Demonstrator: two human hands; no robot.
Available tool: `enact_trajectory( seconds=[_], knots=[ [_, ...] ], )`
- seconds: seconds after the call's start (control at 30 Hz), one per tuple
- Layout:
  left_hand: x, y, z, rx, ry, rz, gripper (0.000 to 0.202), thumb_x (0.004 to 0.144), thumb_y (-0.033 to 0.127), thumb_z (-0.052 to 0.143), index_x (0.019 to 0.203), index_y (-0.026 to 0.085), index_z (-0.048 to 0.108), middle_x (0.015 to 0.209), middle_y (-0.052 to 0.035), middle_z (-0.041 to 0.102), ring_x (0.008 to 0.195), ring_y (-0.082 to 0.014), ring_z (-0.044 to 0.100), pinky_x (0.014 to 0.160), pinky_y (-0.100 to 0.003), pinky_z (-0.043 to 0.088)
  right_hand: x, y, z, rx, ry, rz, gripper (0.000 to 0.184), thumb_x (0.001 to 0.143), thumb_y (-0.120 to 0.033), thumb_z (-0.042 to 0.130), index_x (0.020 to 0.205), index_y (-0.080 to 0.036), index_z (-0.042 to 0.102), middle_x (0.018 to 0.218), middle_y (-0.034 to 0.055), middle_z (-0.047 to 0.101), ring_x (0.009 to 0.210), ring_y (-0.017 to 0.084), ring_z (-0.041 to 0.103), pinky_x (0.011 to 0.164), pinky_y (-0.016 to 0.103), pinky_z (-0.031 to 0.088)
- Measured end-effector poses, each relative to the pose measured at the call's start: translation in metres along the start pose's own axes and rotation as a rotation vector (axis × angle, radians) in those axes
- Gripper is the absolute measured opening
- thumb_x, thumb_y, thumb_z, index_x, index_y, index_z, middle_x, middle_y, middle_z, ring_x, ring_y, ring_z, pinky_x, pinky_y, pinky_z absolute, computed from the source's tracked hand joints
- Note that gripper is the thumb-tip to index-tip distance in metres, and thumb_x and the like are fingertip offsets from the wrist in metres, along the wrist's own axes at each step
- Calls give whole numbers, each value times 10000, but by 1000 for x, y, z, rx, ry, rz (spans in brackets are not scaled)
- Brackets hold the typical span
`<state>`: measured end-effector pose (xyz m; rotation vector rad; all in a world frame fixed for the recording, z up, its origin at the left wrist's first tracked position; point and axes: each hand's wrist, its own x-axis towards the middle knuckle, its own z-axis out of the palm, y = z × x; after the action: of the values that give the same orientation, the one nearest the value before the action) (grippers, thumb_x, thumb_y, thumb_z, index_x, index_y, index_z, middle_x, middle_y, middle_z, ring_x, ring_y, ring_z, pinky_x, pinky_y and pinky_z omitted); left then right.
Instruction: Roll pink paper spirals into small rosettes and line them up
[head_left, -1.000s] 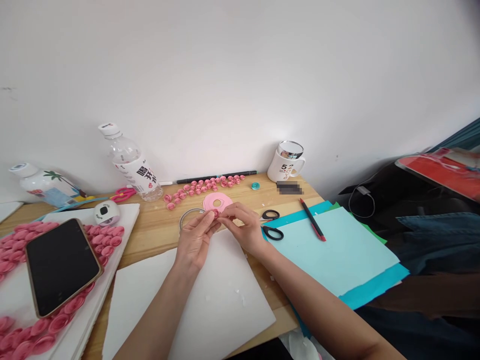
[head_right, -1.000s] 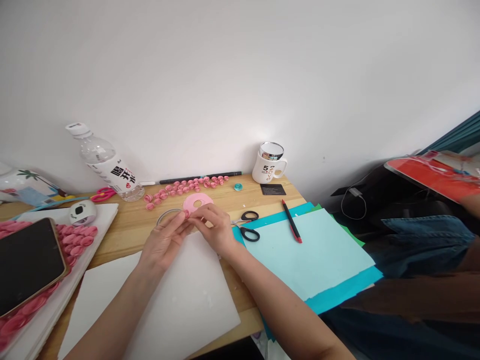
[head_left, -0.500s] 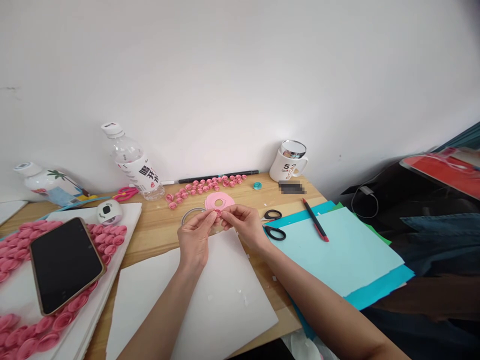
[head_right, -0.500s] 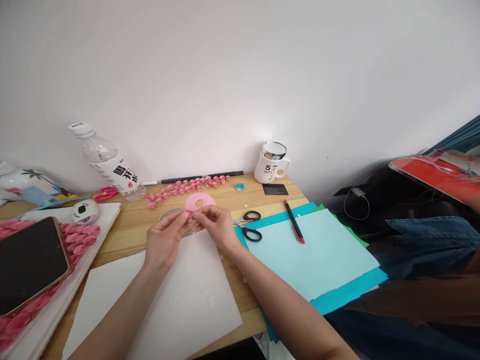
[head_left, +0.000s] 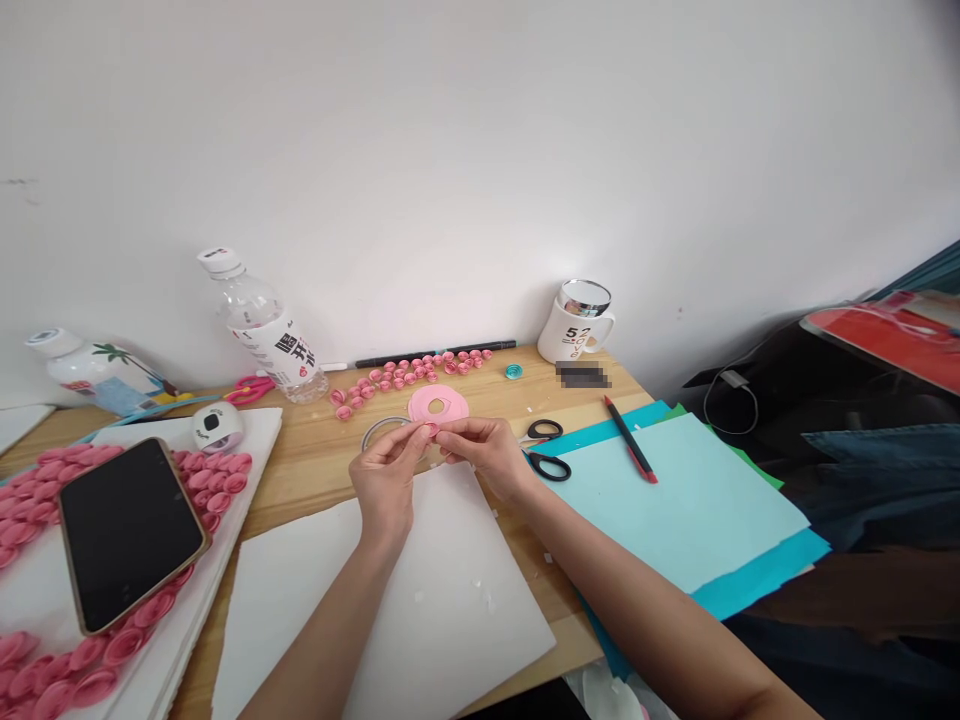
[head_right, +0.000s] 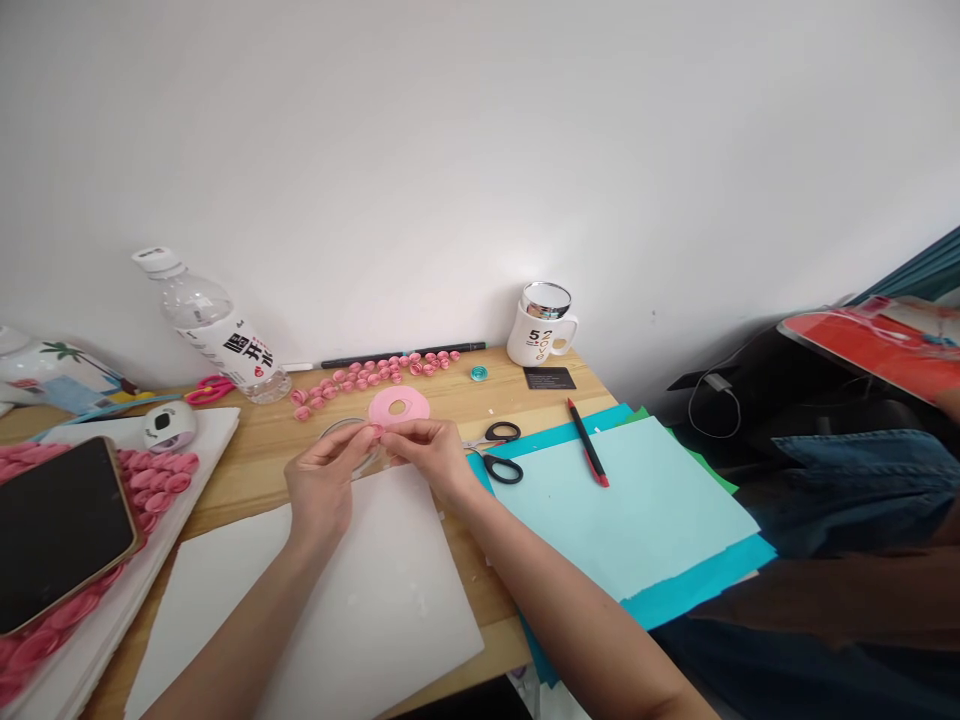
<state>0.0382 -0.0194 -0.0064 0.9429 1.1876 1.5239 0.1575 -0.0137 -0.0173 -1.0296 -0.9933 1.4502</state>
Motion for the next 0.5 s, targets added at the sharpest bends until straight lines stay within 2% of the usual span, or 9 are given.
enact_trajectory(
  seconds=[0.2,0.5],
  knots=[
    [1,-2,-1,33,-3,-19,198,574,268,729,737,157,711,714,-37,679,678,-151,607,714,-301,505,-1,-3,0,-37,36,5,218,580,-330,720,731,-173,713,657,10,648,597,98,529,582,232,437],
    [1,-9,-2,162,-51,21,206,610,276,704,780,158,697,757,-43,681,688,-150,616,692,-281,508,0,1,5,-116,166,58,172,587,-310,671,590,-140,647,572,4,597,529,91,497,536,227,425]
  ],
)
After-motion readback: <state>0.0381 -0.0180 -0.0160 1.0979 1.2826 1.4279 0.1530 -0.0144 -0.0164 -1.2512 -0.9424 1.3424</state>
